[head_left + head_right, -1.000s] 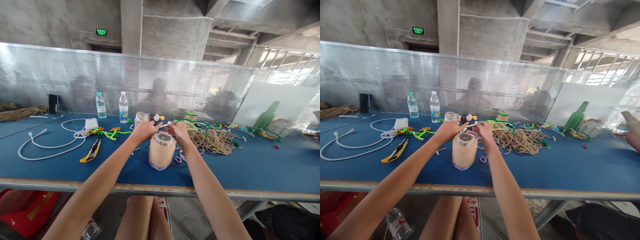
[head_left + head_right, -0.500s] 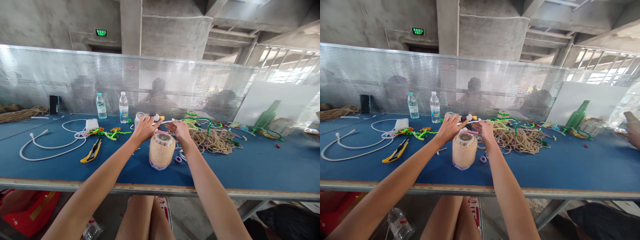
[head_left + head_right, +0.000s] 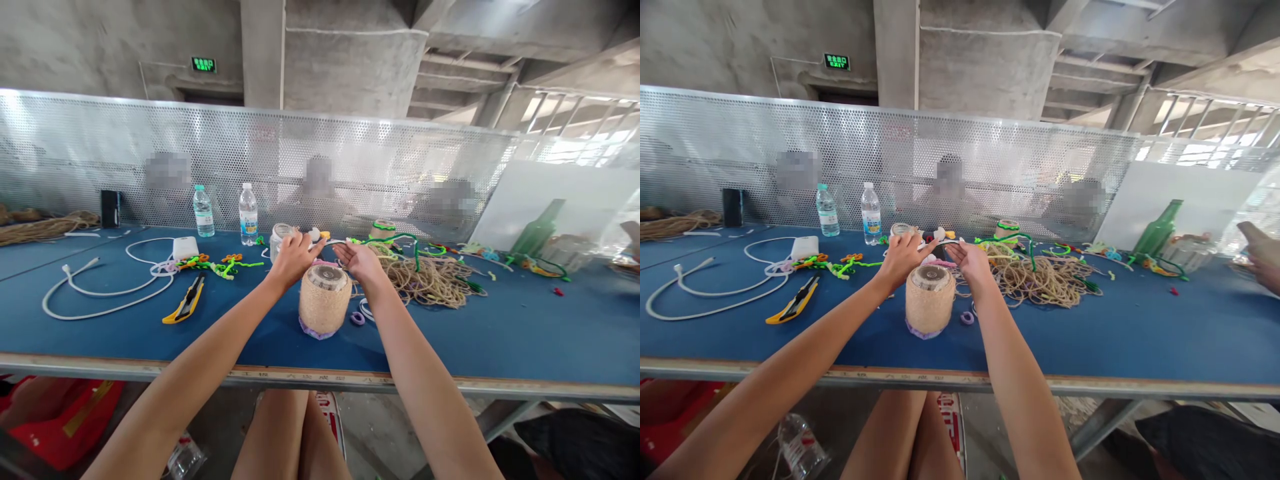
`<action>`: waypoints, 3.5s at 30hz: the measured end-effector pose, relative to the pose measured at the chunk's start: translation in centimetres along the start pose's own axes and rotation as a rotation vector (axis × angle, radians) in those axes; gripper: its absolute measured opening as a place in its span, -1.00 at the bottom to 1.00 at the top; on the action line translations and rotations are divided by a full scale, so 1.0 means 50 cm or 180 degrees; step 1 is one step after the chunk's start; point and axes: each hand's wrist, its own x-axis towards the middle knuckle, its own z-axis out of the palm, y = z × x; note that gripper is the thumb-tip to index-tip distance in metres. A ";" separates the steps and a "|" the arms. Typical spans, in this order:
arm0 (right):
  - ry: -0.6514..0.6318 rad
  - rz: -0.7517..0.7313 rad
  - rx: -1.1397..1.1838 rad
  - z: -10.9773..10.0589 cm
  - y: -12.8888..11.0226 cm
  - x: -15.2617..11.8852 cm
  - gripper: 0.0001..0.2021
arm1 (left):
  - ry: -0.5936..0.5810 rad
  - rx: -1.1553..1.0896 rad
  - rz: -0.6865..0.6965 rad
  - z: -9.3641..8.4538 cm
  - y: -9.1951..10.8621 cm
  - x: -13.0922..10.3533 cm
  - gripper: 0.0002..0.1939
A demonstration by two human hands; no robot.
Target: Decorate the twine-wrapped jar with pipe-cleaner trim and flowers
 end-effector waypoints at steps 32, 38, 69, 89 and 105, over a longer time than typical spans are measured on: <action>0.0457 -0.0680 -0.0452 0.000 0.006 -0.010 -0.80 | -0.0238 -0.0459 0.0230 0.001 -0.025 0.006 -0.61; 0.0510 -0.0683 -0.0186 0.000 0.005 -0.013 -0.89 | -0.0132 -0.0434 0.0298 0.003 -0.019 0.006 -0.60; -0.0560 -0.0101 -0.0262 0.005 0.000 -0.024 -0.85 | 0.0369 -0.0516 0.0121 0.001 -0.017 0.000 -0.63; -0.0667 -0.0435 0.0132 0.018 0.001 -0.031 -0.81 | 0.0673 -0.0475 0.0004 -0.006 -0.036 -0.001 -0.58; -0.0326 -0.0641 -0.0025 0.015 -0.002 -0.032 -0.89 | 0.0698 -0.0521 0.0107 -0.006 -0.041 -0.001 -0.57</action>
